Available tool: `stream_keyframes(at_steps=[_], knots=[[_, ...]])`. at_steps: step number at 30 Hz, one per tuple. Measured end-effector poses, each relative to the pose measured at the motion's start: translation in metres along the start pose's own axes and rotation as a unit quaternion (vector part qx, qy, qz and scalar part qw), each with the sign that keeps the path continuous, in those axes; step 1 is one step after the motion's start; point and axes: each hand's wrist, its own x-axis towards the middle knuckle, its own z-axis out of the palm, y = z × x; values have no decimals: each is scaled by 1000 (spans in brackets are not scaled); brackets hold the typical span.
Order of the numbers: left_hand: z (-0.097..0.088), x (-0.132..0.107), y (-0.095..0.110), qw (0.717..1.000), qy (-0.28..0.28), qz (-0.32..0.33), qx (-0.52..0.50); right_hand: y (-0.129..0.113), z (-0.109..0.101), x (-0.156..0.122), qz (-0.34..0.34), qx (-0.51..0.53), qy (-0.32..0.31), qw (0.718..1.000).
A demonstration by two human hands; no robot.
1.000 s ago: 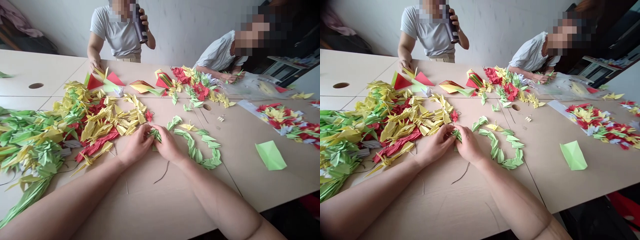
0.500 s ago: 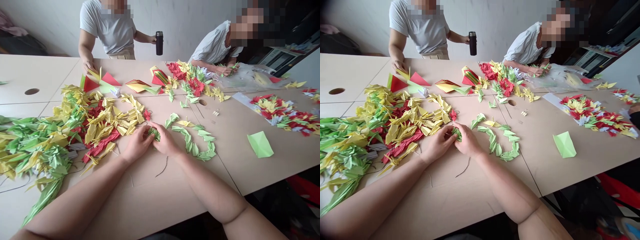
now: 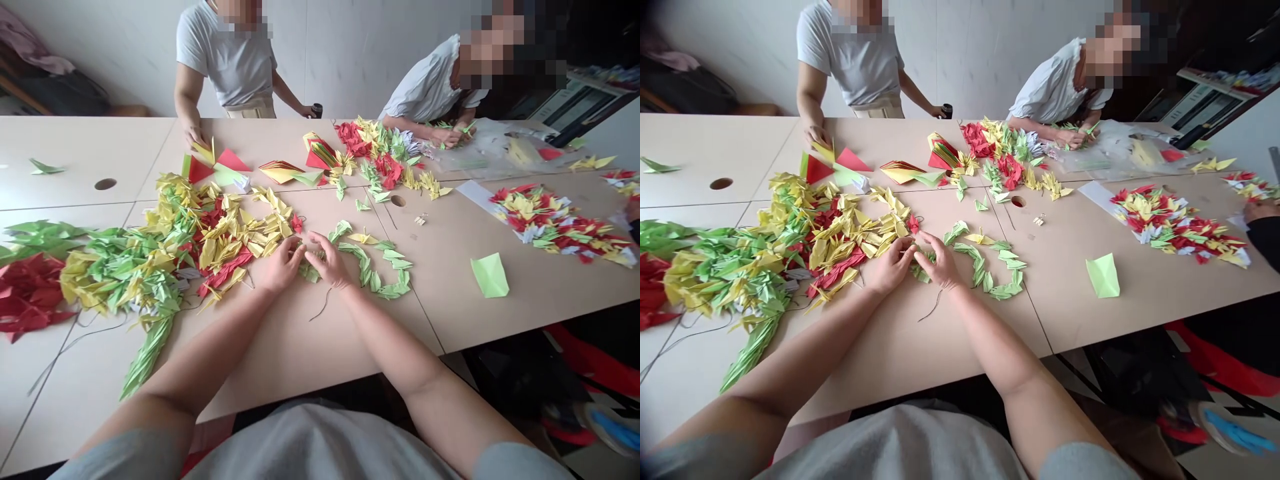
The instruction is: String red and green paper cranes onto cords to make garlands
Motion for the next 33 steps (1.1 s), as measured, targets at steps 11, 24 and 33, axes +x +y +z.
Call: stream_keyframes(at_steps=[11, 24, 33], knots=[[-12, -13, 22, 986, -12, -36, 163, -14, -17, -8, 106, 69, 44, 991], [-8, -10, 11, 990, -38, 6, 138, -13, -27, -36, 104, 29, -74, 991], [-7, -35, 6, 996, -59, 16, 68, -21, -30, -43, 94, 29, -68, 993]])
